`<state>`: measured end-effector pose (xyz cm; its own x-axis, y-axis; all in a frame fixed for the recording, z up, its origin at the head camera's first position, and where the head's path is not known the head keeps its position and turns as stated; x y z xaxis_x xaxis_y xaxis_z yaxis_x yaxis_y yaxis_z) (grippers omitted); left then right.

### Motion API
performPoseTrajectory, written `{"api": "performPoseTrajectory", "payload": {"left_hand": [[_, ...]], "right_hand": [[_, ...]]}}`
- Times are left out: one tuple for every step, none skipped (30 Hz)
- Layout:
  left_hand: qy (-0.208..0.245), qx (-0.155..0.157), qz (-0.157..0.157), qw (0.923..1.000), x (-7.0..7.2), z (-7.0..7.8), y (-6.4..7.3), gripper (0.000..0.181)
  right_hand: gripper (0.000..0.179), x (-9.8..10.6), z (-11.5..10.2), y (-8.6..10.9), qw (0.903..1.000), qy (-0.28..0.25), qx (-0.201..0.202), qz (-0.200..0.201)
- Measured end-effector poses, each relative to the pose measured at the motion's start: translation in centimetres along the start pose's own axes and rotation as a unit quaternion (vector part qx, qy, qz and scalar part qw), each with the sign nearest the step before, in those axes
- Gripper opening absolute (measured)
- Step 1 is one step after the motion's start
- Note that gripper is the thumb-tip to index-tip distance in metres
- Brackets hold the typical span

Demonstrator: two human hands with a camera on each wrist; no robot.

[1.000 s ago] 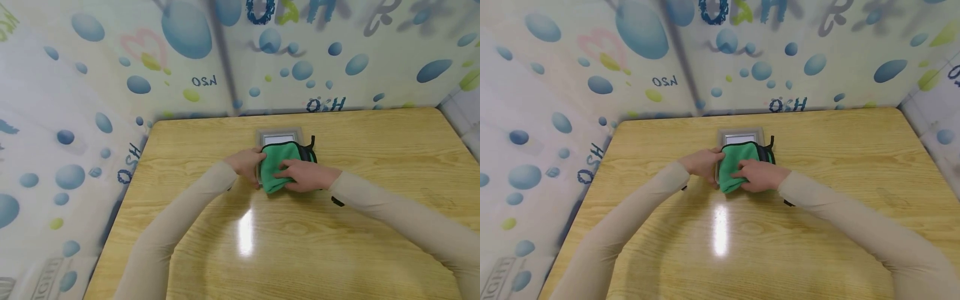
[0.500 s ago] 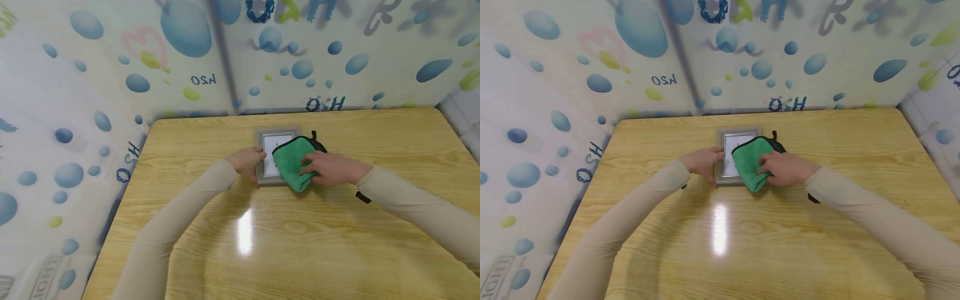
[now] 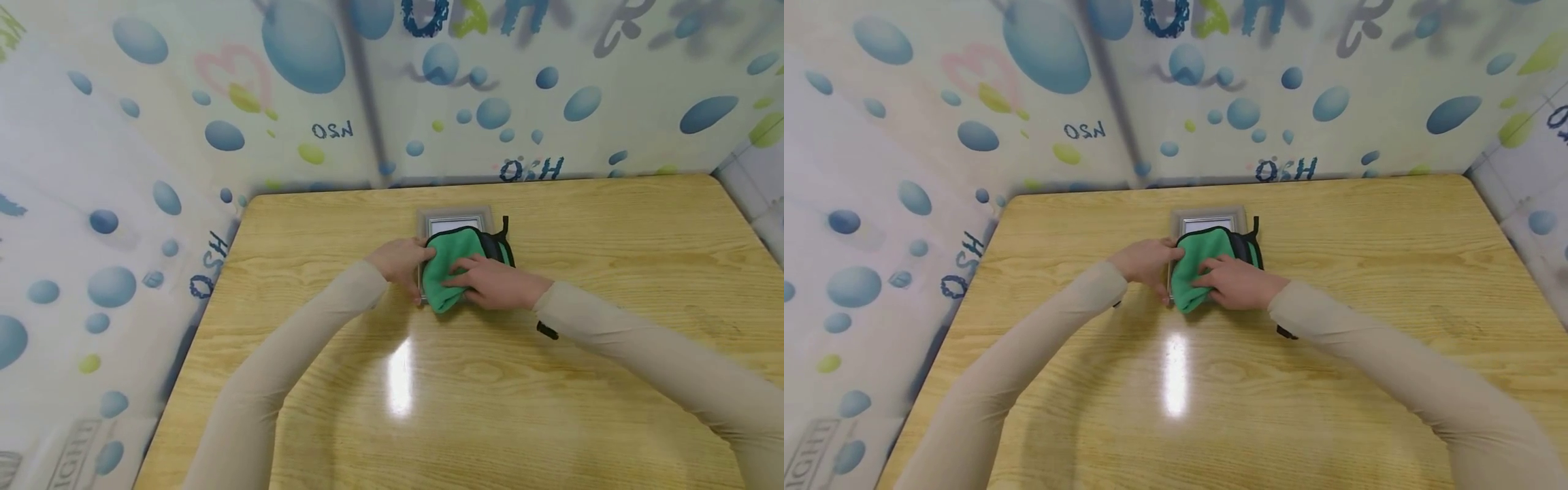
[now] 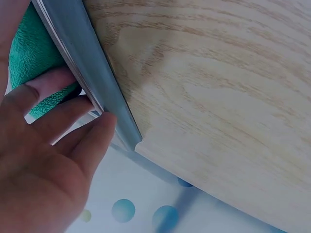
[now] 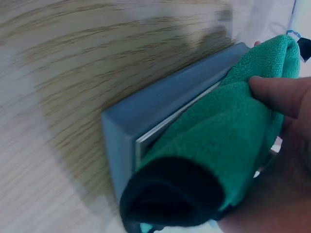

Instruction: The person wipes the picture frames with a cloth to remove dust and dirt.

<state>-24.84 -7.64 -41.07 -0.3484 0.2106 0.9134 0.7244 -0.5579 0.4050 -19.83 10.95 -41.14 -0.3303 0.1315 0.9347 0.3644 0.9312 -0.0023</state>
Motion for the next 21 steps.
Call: {"api": "performPoseTrajectory", "payload": {"left_hand": [[-0.002,0.0,0.0,1.0,0.1,0.0,0.0,0.084],[-0.004,0.0,0.001,1.0,0.1,0.0,0.0,0.083],[-0.006,-0.002,0.002,1.0,0.2,0.0,0.0,0.082],[-0.008,-0.003,0.002,1.0,0.3,0.0,0.0,0.082],[-0.011,-0.004,0.002,0.9999,0.3,0.0,0.1,0.082],[-0.012,-0.005,0.001,0.9999,0.4,0.0,0.1,0.081],[-0.011,-0.006,0.0,0.9999,0.4,0.0,0.1,0.081],[-0.011,-0.006,-0.001,0.9999,0.5,0.0,0.1,0.081],[-0.01,-0.005,-0.003,0.9999,0.5,0.0,0.2,0.082],[-0.008,-0.002,-0.006,0.9999,0.5,-0.1,0.2,0.082],[-0.008,-0.001,-0.009,0.9999,0.5,-0.1,0.2,0.083],[-0.007,0.001,-0.013,0.9999,0.5,-0.1,0.3,0.084],[-0.008,0.003,-0.016,0.9998,0.6,-0.1,0.3,0.085],[-0.01,0.006,-0.02,0.9997,0.6,0.0,0.3,0.086],[-0.011,0.009,-0.024,0.9996,0.6,0.0,0.3,0.088],[-0.012,0.011,-0.028,0.9995,0.6,0.1,0.3,0.089],[-0.014,0.012,-0.032,0.9993,0.6,0.1,0.3,0.092],[-0.017,0.013,-0.036,0.9991,0.6,0.2,0.3,0.094],[-0.02,0.014,-0.039,0.999,0.6,0.3,0.3,0.097],[-0.022,0.015,-0.042,0.9988,0.6,0.3,0.3,0.099],[-0.024,0.014,-0.044,0.9987,0.6,0.3,0.3,0.101]], "right_hand": [[0.035,-0.1,0.0,-0.2,1.0,-0.001,-0.001,0.001],[0.036,-0.2,-0.1,-0.4,1.0,-0.001,-0.001,0.002],[0.036,-0.2,-0.2,-0.5,1.0,0.001,-0.002,0.002],[0.037,-0.3,-0.2,-0.6,1.0,0.001,-0.003,0.001],[0.037,-0.3,-0.2,-0.7,1.0,0.001,-0.004,0.0],[0.038,-0.4,-0.3,-0.8,1.0,0.001,-0.004,-0.001],[0.038,-0.4,-0.3,-0.8,1.0,0.0,-0.005,-0.001],[0.038,-0.4,-0.3,-0.8,1.0,-0.003,-0.006,0.0],[0.039,-0.4,-0.3,-0.8,1.0,-0.005,-0.006,0.001],[0.039,-0.4,-0.3,-0.8,1.0,-0.008,-0.005,0.002],[0.038,-0.4,-0.3,-0.7,0.9999,-0.009,-0.002,0.005],[0.038,-0.4,-0.3,-0.6,0.9999,-0.01,-0.001,0.008],[0.037,-0.3,-0.3,-0.5,0.9999,-0.011,-0.001,0.009],[0.036,-0.3,-0.2,-0.3,0.9999,-0.011,-0.001,0.01],[0.036,-0.2,-0.1,-0.1,0.9999,-0.011,-0.002,0.01],[0.035,-0.1,0.0,0.2,0.9999,-0.01,-0.003,0.011],[0.034,-0.1,0.2,0.6,0.9999,-0.008,-0.005,0.011],[0.033,0.1,0.4,1.0,0.9999,-0.007,-0.006,0.01],[0.033,0.2,0.7,1.5,0.9999,-0.005,-0.008,0.008],[0.032,0.3,0.9,2.0,0.9999,-0.004,-0.008,0.009],[0.032,0.5,1.1,2.6,0.9999,-0.003,-0.008,0.011]]}}
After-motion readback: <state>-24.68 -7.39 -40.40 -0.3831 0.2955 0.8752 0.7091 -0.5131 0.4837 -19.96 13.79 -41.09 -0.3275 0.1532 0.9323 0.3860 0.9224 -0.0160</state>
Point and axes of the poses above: each hand's wrist, its own y-axis away from the middle knuckle, its own x-axis out of the back of the hand, z = x × y, the point moved 2 cm from there along -y, towards the middle knuckle, and after that the axes turned 9 degrees about x, right-handed, at the moved point
